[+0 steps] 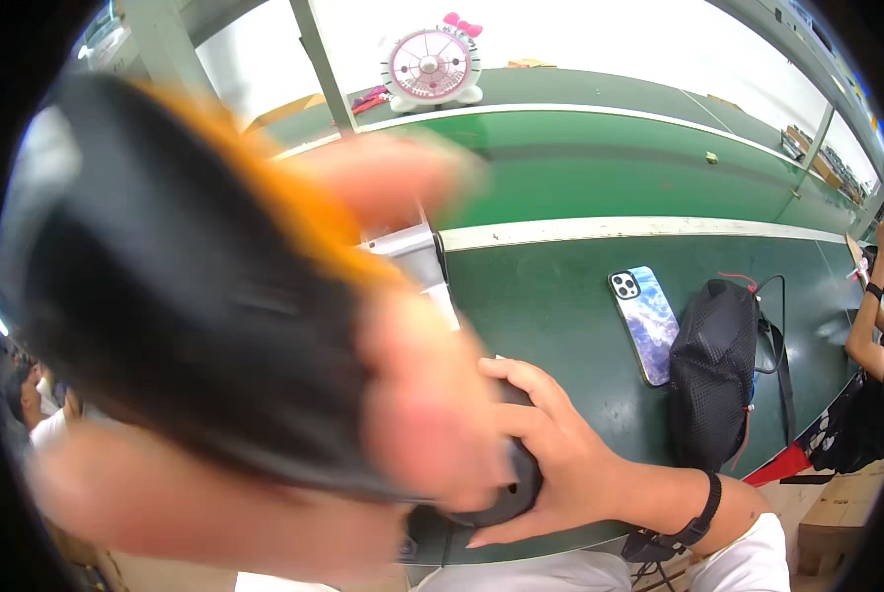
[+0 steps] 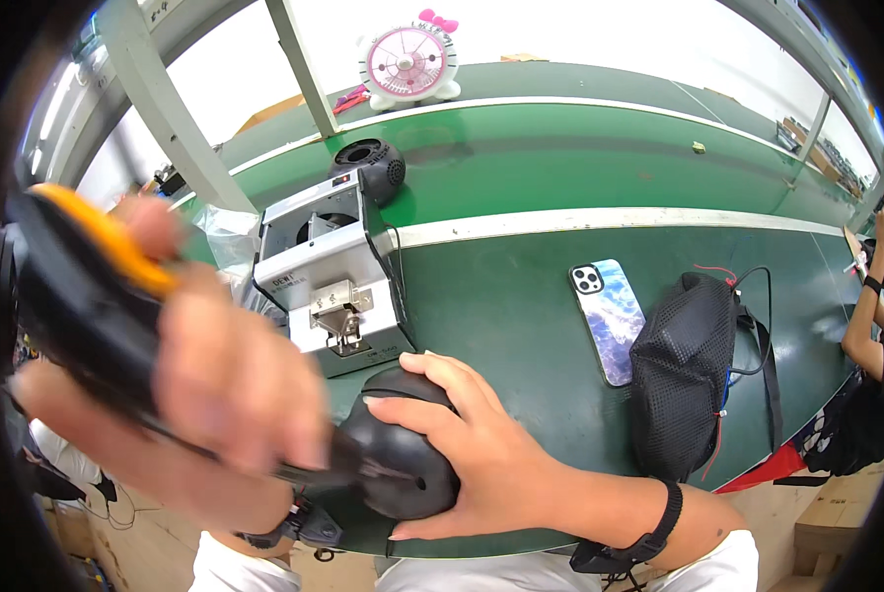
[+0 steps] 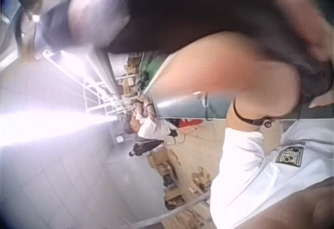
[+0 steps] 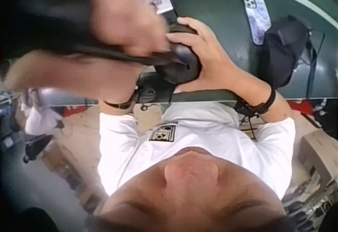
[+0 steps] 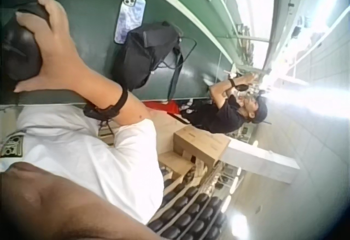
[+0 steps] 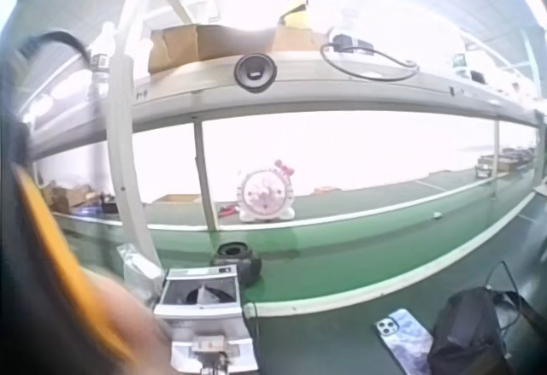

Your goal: Assembling black plastic housing components using an electric screwdriver at a production workstation.

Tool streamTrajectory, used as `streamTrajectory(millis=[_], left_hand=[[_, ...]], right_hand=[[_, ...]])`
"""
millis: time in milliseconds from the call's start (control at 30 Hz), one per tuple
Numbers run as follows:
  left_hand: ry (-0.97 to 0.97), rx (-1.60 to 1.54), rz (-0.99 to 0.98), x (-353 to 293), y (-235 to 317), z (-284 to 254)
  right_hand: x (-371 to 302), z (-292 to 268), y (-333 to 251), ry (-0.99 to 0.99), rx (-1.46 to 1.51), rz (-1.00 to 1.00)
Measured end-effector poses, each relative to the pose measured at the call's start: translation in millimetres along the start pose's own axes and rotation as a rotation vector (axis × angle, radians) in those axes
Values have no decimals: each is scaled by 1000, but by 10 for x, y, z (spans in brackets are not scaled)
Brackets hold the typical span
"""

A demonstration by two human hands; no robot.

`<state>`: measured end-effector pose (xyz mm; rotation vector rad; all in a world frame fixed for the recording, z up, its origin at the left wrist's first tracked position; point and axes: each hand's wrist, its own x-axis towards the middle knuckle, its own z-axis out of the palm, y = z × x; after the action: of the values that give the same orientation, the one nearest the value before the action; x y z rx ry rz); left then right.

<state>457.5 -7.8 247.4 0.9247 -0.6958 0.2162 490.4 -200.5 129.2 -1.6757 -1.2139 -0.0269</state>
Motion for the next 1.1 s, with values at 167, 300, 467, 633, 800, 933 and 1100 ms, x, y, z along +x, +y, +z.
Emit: streamTrajectory(millis=[167,300,467,633,800,933,1100], left_hand=[[291,501,337,154,-15,-440],[433,725,244,306,-347,-747],[443,846,201,317,-390,-903],[448,840,183,300,-460,-886],[421,703,84,240,-539,-822],[451,769,109,288,-367,-707],[434,721,162,256,-171,-621]], right_hand=[[-46,-20,16,-2,-18,-41],[-56,-37,15,-15,-54,-53],[-43,-35,-9,9,-25,-29],[-28,-50,41,4,-22,-27],[-36,-68,59,23,14,-43],[-36,-125,70,8,5,13],[-19,-149,72,-5,29,43]])
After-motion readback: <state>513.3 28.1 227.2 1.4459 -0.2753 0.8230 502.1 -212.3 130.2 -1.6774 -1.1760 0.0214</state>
